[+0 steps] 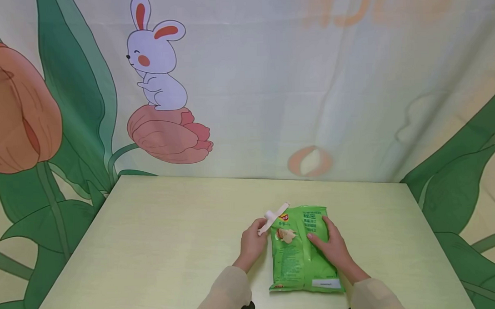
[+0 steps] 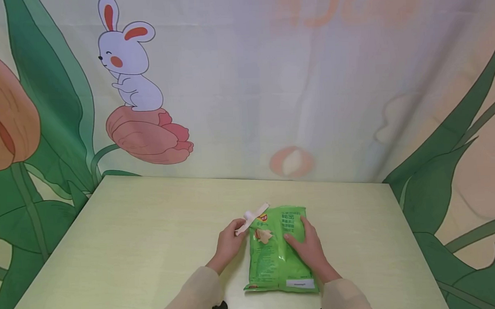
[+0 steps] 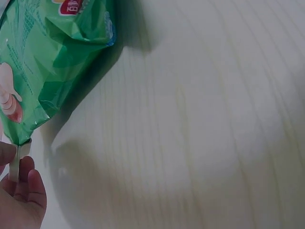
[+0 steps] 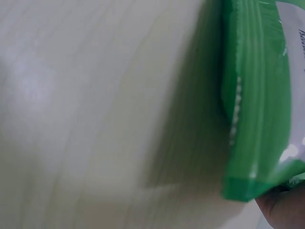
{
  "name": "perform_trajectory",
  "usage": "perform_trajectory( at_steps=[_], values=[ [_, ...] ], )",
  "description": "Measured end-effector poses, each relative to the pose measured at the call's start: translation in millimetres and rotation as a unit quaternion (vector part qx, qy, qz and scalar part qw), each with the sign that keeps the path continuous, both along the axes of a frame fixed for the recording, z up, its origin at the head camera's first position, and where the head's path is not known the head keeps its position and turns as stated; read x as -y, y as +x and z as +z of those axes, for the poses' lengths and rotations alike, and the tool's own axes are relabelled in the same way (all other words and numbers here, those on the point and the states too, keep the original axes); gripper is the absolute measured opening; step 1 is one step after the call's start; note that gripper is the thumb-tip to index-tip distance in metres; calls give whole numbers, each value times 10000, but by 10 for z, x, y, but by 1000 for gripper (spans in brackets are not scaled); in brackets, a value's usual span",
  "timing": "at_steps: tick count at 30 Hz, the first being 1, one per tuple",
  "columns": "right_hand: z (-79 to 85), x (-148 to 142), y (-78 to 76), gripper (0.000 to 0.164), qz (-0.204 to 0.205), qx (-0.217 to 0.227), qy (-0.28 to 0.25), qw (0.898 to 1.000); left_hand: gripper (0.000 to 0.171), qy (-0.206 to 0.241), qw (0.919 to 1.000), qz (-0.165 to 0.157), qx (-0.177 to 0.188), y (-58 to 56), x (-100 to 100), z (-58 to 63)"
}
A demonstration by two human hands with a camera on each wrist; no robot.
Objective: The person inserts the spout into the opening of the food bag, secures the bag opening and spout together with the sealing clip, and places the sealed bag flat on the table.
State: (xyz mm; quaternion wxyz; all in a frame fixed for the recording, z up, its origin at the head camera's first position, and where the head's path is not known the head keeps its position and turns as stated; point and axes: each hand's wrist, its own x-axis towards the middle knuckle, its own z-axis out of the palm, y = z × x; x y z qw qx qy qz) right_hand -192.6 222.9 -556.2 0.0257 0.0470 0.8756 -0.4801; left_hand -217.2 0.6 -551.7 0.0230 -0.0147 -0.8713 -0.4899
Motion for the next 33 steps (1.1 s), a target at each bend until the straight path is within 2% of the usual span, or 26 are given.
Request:
perform_trajectory(
  at_steps=[8, 16, 21, 30, 33],
  values=[
    [-43, -14, 19, 84, 17, 20, 21, 10000, 31, -253, 9996, -92, 48, -23, 30, -88],
    [-95, -52, 46, 86, 15, 162, -31, 9999, 30, -334, 9991, -199, 164, 3, 73, -78],
    [-75, -70, 100, 86, 54, 242, -132, 9996, 26, -337, 9992, -150, 173, 38, 106, -84],
    [-91, -87, 174, 79, -66, 377, -512, 9980, 25, -307, 9995, 10, 72, 62, 144, -175],
    [-98, -95, 195, 79, -57, 441, -539, 9976, 24, -336, 9993, 27, 147, 63, 151, -185]
  ],
)
